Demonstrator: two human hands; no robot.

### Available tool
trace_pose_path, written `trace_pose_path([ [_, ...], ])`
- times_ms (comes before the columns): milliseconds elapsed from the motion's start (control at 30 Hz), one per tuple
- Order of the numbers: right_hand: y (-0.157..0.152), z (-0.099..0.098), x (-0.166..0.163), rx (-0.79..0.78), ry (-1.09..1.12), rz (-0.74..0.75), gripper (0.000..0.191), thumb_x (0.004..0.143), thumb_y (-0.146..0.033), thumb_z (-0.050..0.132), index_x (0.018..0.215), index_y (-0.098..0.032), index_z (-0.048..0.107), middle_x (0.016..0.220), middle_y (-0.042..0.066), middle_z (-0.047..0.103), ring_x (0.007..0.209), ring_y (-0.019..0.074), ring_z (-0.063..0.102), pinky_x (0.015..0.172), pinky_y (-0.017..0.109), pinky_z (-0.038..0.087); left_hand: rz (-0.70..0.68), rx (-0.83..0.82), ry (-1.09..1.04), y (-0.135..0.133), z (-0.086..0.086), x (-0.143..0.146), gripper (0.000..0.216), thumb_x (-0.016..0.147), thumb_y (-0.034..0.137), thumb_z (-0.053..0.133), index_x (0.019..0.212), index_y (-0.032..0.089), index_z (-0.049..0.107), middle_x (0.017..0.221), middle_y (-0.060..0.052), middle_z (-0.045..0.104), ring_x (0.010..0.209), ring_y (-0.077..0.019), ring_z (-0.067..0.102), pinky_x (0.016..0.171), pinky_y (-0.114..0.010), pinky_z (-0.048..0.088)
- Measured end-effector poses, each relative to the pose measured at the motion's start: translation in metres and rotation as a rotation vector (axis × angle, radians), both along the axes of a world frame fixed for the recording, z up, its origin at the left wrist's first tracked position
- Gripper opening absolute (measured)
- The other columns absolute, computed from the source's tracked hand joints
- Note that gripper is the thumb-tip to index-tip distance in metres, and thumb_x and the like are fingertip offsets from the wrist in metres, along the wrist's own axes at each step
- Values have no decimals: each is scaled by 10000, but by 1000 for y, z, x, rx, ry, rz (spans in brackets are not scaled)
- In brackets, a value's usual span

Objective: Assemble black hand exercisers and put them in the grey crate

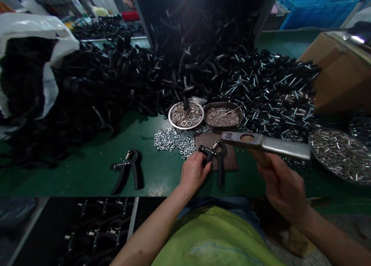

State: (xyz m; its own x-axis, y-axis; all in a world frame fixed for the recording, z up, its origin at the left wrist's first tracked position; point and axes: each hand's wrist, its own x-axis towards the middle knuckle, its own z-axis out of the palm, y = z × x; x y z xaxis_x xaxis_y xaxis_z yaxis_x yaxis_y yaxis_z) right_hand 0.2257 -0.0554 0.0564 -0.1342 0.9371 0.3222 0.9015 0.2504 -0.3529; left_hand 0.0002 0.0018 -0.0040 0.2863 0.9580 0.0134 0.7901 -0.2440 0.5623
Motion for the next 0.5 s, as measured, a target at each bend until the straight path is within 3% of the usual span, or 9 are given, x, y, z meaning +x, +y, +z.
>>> trace_pose_path([
  [100, 2, -9, 3, -145, -116, 69, 436, 897, -249, 406, 1322, -305, 480, 896, 39, 720, 717, 192, 684, 649, 306, 554, -4, -12, 8, 1, 2, 0, 79, 793, 274, 581, 814, 221, 527, 837, -29, 593, 773, -185, 568, 672, -285, 422],
  [167, 9, -11, 4, -224, -158, 84, 441, 898, -271, 425, 1333, -328, 461, 1026, 24, 708, 785, 197, 692, 677, 325, 565, -12, -13, 11, 1, 1, 0, 79, 790, 272, 582, 814, 218, 529, 841, -32, 593, 772, -186, 569, 673, -284, 420],
  [267, 24, -8, 5, -108, -77, -13, 453, 922, -265, 384, 1374, -290, 409, 1234, 47, 618, 991, 212, 653, 809, 353, 549, -27, -18, 10, 3, 0, -1, 90, 786, 279, 581, 821, 211, 534, 840, -37, 595, 775, -188, 568, 672, -283, 414],
  [333, 33, -10, 6, -58, -58, -61, 454, 927, -262, 372, 1379, -283, 401, 1259, 47, 600, 1036, 219, 634, 839, 362, 539, -31, -22, 18, 4, 1, 0, 99, 783, 283, 582, 824, 203, 541, 836, -40, 600, 772, -188, 570, 666, -280, 409],
  [500, 43, -34, 19, -173, -238, -39, 433, 924, -316, 389, 1354, -339, 432, 1190, 10, 646, 815, 214, 691, 649, 335, 551, -4, -32, 86, 9, 6, 4, 113, 758, 296, 597, 786, 192, 565, 789, -30, 619, 728, -174, 577, 619, -260, 382],
])
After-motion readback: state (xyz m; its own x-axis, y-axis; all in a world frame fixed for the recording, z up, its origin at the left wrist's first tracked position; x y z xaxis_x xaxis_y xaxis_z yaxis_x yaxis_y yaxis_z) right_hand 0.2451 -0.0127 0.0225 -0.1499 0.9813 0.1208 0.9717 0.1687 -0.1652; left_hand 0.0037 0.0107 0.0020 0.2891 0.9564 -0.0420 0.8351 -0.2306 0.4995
